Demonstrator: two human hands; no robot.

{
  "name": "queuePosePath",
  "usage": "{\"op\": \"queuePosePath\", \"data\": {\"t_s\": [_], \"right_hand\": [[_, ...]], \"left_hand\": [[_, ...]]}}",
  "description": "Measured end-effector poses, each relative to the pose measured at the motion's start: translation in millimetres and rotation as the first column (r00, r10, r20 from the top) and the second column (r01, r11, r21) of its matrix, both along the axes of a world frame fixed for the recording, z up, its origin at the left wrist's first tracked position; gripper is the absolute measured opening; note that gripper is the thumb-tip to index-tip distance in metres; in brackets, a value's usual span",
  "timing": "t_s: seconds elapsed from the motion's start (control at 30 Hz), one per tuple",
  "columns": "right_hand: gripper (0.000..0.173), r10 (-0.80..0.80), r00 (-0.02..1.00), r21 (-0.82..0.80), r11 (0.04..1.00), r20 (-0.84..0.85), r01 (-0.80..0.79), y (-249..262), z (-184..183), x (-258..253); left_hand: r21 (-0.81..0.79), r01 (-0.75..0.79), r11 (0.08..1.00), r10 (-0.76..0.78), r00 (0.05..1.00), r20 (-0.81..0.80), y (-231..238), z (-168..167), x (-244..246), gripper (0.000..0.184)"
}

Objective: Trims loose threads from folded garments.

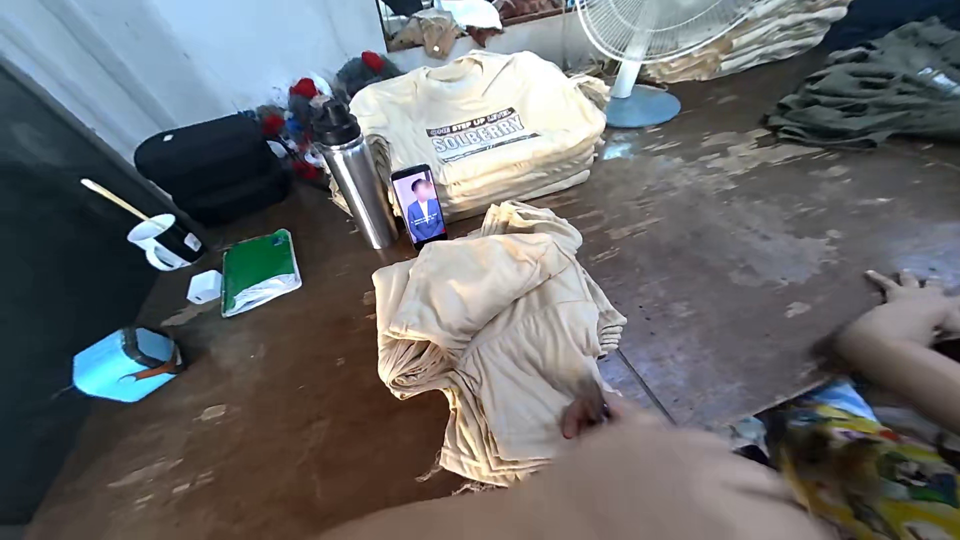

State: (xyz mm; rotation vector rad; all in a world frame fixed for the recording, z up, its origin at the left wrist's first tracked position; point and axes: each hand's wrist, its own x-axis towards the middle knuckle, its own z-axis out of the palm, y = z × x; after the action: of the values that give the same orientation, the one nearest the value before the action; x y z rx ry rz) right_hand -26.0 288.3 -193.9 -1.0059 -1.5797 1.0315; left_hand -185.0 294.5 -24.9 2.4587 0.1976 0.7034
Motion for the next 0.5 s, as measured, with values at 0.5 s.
{"op": "queuePosePath", "data": {"t_s": [0.5], "right_hand": [[0.016, 0.004, 0.999, 0.37, 0.929, -0.047, 0.014, -8, 50, 4]], "left_hand": [[-0.138, -0.767, 0.627, 0.755, 0.555, 0.349, 7, -146, -81, 0.02]]}}
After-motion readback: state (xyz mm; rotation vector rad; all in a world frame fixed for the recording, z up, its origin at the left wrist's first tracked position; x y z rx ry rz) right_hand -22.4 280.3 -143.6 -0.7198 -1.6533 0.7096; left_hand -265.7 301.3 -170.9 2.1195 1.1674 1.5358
